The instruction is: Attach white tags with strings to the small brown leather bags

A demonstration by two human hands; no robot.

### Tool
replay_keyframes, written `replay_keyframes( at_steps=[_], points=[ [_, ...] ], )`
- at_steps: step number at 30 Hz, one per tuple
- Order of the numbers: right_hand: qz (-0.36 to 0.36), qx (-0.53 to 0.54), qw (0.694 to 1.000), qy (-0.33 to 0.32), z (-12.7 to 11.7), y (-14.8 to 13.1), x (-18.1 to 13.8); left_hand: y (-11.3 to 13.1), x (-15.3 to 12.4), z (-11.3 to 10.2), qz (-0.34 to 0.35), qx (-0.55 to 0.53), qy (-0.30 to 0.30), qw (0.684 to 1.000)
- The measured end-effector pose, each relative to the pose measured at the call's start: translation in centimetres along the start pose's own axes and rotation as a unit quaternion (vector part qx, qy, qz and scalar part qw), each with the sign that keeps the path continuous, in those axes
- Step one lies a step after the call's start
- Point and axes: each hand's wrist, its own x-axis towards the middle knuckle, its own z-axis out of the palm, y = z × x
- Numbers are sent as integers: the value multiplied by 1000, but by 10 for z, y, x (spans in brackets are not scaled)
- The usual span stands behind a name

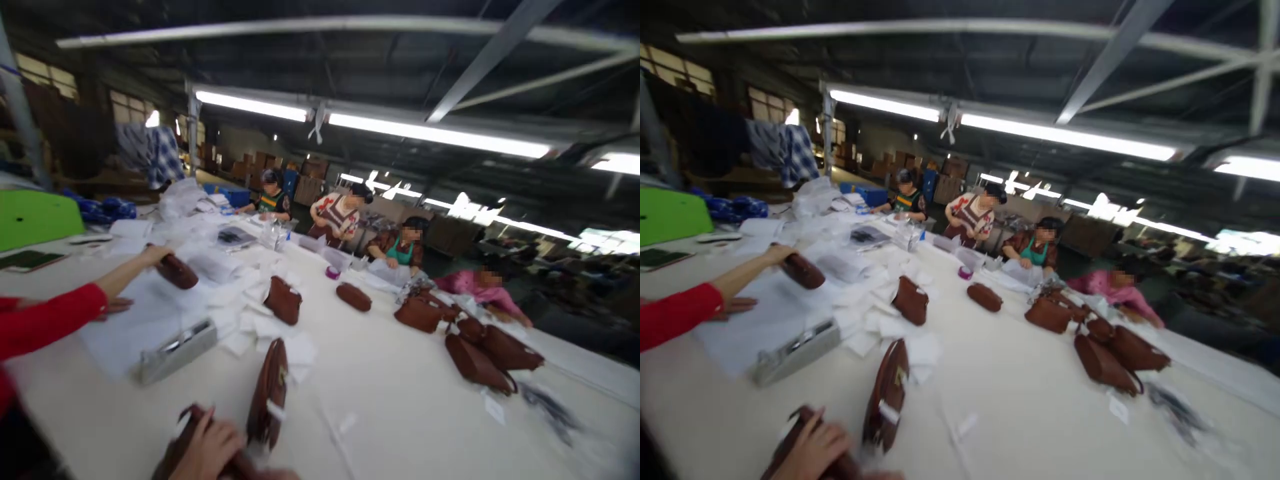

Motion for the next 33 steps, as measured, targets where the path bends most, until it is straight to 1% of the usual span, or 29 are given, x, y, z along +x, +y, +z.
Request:
replay_keyframes(
  at_steps=[2,3,5,8,12,16,20,23,24,26,29,31,33],
  points=[
    [30,54,998,26,27,25,-18,1,-7,1,-10,-8,-125,992],
    [44,79,995,36,37,34,-27,2,-7,2,-18,-5,-159,987],
    [63,121,990,45,47,46,-41,3,-4,1,-17,0,-195,981],
    [70,146,986,49,40,46,-57,6,4,-3,-11,10,-204,979],
    [66,143,984,82,27,38,-71,9,11,-6,-6,23,-210,977],
    [83,182,976,83,30,45,-77,10,13,-5,-9,24,-214,976],
    [107,269,954,84,32,52,-81,11,12,-5,-14,23,-216,976],
    [135,294,944,67,29,52,-84,12,11,-6,-16,28,-208,978],
    [135,291,945,60,27,51,-85,13,11,-7,-17,33,-208,977],
    [118,249,959,63,25,49,-86,20,10,-10,-19,53,-213,975],
    [91,150,979,105,22,45,-88,40,10,-10,15,66,-217,974],
    [83,118,981,130,22,41,-88,60,10,-4,61,32,-230,971],
    [70,97,983,141,23,37,-89,78,10,6,93,-19,-261,961]
  ],
)
